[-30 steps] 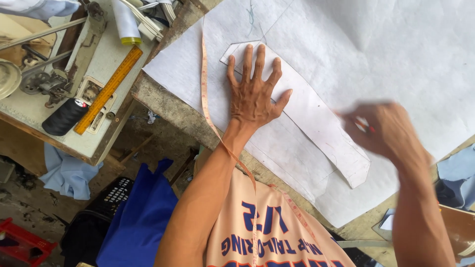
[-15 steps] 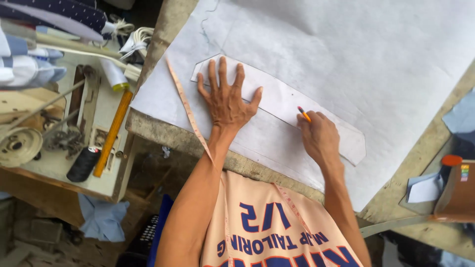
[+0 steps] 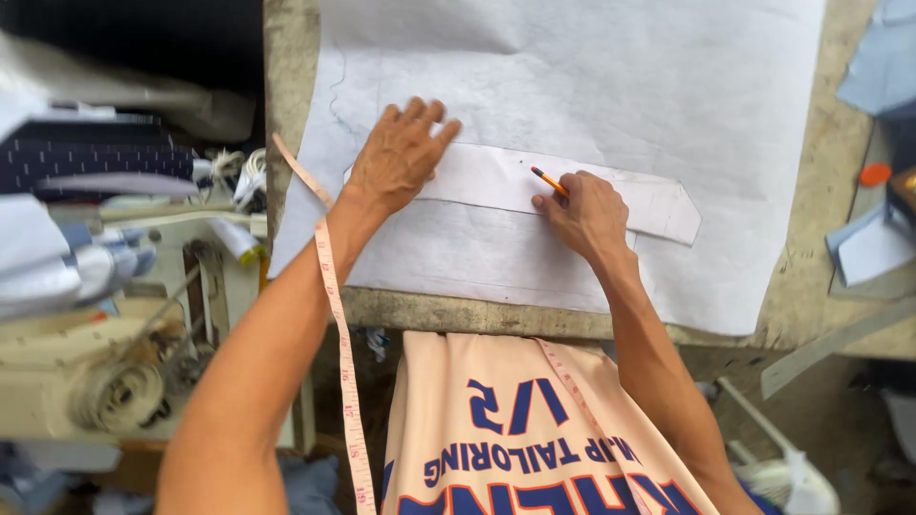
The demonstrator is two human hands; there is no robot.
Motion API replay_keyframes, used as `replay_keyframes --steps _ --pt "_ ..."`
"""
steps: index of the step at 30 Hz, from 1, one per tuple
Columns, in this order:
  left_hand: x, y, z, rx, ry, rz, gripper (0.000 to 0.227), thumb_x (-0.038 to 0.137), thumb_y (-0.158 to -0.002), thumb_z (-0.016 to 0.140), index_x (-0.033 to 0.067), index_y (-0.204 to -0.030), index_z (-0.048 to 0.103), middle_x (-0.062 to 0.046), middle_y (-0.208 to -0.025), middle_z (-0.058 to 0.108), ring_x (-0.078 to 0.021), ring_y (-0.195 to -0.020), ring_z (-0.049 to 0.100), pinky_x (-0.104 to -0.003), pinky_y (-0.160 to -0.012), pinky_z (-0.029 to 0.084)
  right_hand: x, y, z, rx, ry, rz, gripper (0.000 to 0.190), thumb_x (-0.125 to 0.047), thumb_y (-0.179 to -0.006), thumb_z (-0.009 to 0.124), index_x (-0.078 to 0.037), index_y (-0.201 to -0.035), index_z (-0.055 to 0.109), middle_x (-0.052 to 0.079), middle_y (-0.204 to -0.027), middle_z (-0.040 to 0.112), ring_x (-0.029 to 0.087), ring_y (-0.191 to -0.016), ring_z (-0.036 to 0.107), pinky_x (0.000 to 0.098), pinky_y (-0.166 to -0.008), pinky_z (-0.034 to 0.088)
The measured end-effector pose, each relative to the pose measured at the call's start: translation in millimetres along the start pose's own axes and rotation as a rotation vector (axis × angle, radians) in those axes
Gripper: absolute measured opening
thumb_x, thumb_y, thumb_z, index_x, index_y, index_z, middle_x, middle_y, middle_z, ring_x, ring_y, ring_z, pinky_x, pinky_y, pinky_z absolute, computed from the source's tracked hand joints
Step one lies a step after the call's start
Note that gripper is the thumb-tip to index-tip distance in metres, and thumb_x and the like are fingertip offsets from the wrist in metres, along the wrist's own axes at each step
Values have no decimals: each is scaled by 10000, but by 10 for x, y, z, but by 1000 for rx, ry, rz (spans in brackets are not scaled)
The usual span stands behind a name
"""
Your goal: The person unfolds a large sheet of white paper on a worktable, places a smaller paper pattern piece on top, and traces its outline with a pencil. They adjust the pattern piece and continue tracing to complete the pattern shape.
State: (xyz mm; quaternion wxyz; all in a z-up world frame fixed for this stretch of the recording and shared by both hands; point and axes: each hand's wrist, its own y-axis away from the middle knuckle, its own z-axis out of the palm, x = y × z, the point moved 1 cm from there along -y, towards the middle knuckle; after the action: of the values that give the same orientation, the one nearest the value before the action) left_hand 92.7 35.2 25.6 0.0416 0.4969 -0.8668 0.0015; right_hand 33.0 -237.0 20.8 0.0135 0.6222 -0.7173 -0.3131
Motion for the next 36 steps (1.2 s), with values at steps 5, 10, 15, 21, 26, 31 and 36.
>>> replay_keyframes --steps 5,10,15,21,26,31,36 --pt "47 -365 -236 -319 -321 717 1039 41 -677 900 382 -1511 384 15 -1652 340 -269 -1471 356 -409 -1055 396 51 -33 54 -33 -78 80 287 -344 -858 782 -57 -863 774 188 -823 677 455 -924 701 608 -790 559" --pt "151 -555 -259 -417 -420 1062 1127 114 -659 923 358 -1565 298 42 -1710 236 -249 -1547 264 -468 -1154 323 39 -113 136 13 -165 287 189 -360 -780 807 -176 -816 796 155 -806 713 433 -940 721 565 -810 560" --pt "-70 -456 343 -320 -469 1280 1182 259 -702 748 272 -1641 30 18 -1734 8 -256 -1559 157 -545 -1175 232 146 -146 523 33 -46 315 444 -553 -763 835 -178 -992 775 134 -964 756 390 -946 708 530 -710 539" --pt "76 -418 235 -375 -630 1230 1128 202 -839 693 118 -1635 -103 -147 -1717 -119 -311 -1574 -102 -560 -1236 63 -69 -55 233 44 -162 457 308 -358 -789 892 -84 -794 752 59 -663 648 250 -652 595 432 -570 444" --pt "-34 -528 525 -139 -434 1406 800 55 -932 574 47 -1637 197 -209 -1698 132 -359 -1537 224 -571 -1221 246 -420 169 25 33 -331 732 453 -468 -853 844 -265 -1215 662 -49 -1243 643 253 -1201 540 578 -846 457" --pt "-42 -515 285 -289 -367 1494 918 141 -735 750 84 -1567 367 -69 -1733 46 -334 -1554 150 -599 -1219 184 -374 180 99 46 -338 718 463 -466 -871 819 -238 -1237 651 17 -1261 639 317 -1189 556 555 -897 454" --pt "-63 -518 206 -249 -415 1446 1034 154 -753 707 66 -1631 167 -103 -1733 16 -287 -1571 111 -576 -1211 207 -370 306 521 417 52 376 245 -402 -895 871 -172 -911 788 92 -748 732 365 -730 702 520 -617 519"
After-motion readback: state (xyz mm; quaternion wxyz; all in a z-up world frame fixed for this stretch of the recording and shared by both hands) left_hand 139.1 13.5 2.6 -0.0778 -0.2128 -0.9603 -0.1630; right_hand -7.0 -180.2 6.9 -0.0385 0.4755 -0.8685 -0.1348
